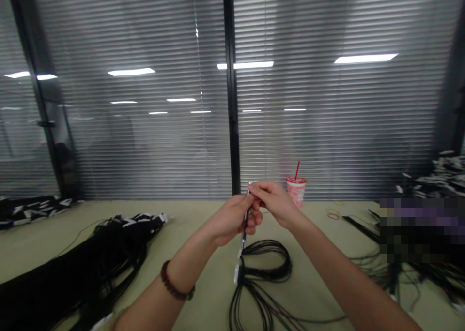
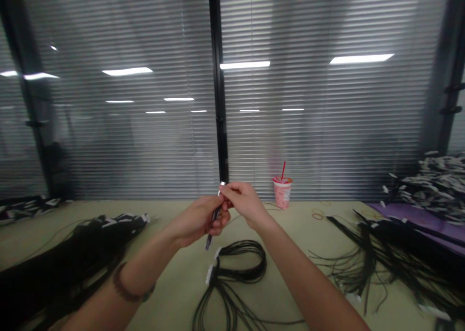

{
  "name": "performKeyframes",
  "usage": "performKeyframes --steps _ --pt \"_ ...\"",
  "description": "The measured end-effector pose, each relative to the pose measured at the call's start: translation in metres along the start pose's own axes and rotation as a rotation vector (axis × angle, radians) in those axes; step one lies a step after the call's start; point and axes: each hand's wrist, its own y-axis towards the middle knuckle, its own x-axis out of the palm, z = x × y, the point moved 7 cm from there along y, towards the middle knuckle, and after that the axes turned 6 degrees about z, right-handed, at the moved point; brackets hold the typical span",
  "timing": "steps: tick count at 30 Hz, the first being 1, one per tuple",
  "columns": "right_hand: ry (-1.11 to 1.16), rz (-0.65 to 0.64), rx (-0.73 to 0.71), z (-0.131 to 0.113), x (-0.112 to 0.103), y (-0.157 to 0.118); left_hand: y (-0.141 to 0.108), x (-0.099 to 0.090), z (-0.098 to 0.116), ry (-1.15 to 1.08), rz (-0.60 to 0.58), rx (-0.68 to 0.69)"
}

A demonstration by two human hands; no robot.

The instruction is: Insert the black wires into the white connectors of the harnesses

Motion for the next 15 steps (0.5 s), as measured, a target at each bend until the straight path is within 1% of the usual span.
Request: performKeyframes --steps 4,15 --pt "-0.018 0.053 -0.012 0.0007 -0.0009 0.0005 0.0004 0.0046 -0.0013 -0.034 -0.01 -0.002" --pt "-0.054 0.146 -0.049 -0.0049 -0.0039 -0.0024 -0.0063 0.0102 0.0053 -0.165 -0.153 -0.055"
